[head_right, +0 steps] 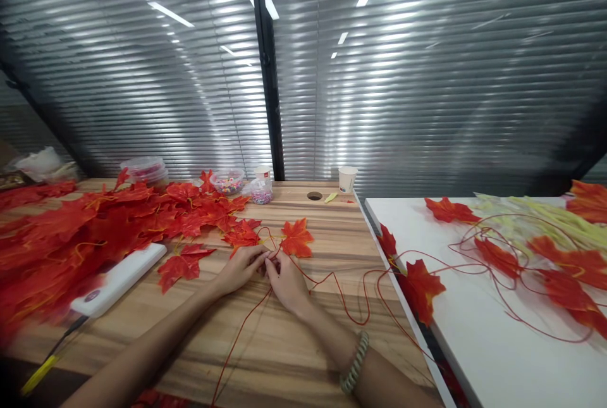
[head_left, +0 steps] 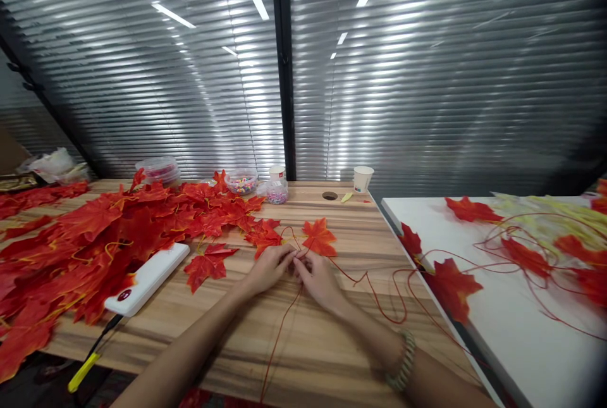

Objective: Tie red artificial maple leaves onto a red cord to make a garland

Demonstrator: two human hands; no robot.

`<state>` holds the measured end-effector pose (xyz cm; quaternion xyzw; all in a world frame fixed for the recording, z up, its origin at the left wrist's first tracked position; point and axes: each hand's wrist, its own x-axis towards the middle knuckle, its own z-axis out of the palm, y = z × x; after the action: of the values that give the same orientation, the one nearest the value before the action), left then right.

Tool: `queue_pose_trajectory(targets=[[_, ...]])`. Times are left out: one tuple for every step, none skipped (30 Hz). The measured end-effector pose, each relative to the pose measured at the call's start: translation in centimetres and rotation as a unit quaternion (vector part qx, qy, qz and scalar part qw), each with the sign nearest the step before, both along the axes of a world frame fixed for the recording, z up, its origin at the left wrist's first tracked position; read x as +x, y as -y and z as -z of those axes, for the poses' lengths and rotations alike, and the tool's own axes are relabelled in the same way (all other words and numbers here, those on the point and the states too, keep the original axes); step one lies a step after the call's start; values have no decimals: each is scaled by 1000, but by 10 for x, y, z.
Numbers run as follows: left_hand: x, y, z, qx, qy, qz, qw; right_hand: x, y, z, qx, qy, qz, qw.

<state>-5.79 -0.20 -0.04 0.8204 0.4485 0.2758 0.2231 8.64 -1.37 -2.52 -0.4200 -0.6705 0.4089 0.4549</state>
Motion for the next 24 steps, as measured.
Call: queue_pose_trajectory(targets=[[0, 0, 0, 0, -1, 1, 1000, 0, 0, 0, 1, 2, 0, 1000], [0, 0, 0, 0, -3, 2, 1000, 0, 0, 0, 2, 3, 0, 1000], [0, 0, 0, 1, -4, 2, 1000, 0, 0, 0, 4, 4, 1, 1000], [0, 0, 0, 1, -5, 2, 1000, 0, 0, 1, 6, 4, 2, 1000], [0, 0, 0, 2, -7, 2, 1000, 0, 0, 1, 9, 5, 3, 1000], [0, 0, 0, 3, -7, 3, 1000, 0, 0, 1, 12, 5, 4, 1000], [0, 0, 0, 3, -7, 4, 1000, 0, 0, 1, 15, 6, 5, 1000], [0, 0, -1, 3, -6, 4, 1000, 0, 0, 2, 17, 8, 6, 1000], [0, 0, -1, 2, -5, 5, 1000, 0, 0, 2, 19, 10, 6, 1000], [0, 0, -1, 0, -5, 5, 1000, 0, 0, 3, 20, 13, 6, 1000], [0, 0, -1, -1, -4, 5, 1000, 0, -1, 3, 21, 16, 7, 1000], [0, 1, -1, -1, -2, 6, 1000, 0, -1, 4, 23, 19, 7, 1000], [0, 1, -1, -1, -1, 7, 1000, 0, -1, 4, 25, 22, 9, 999], [0, 0, -1, 0, 1, 7, 1000, 0, -1, 4, 28, 24, 10, 999], [0, 0, -1, 0, 3, 7, 1000, 0, -1, 4, 32, 27, 11, 999], [0, 0, 0, 1, 4, 6, 1000, 1, -1, 4, 35, 29, 11, 999], [0, 0, 0, 2, 3, 6, 1000, 1, 0, 3, 38, 32, 10, 999], [0, 0, 1, 2, 3, 5, 1000, 1, 0, 3, 40, 35, 9, 999], [0, 0, 1, 3, 2, 4, 1000, 1, 0, 2, 41, 38, 7, 998], [0, 0, 1, 3, 1, 3, 1000, 1, 0, 2, 42, 41, 5, 998], [0, 0, 1, 4, 0, 3, 1000, 1, 1, 1, 42, 44, 3, 998], [0, 0, 1, 5, 0, 3, 1000, 1, 1, 1, 42, 47, 2, 998], [0, 0, 1, 6, 0, 3, 1000, 1, 1, 1, 42, 50, 0, 998], [0, 0, 1, 7, 0, 2, 1000, 1, 1, 0, 41, 53, -1, 998]])
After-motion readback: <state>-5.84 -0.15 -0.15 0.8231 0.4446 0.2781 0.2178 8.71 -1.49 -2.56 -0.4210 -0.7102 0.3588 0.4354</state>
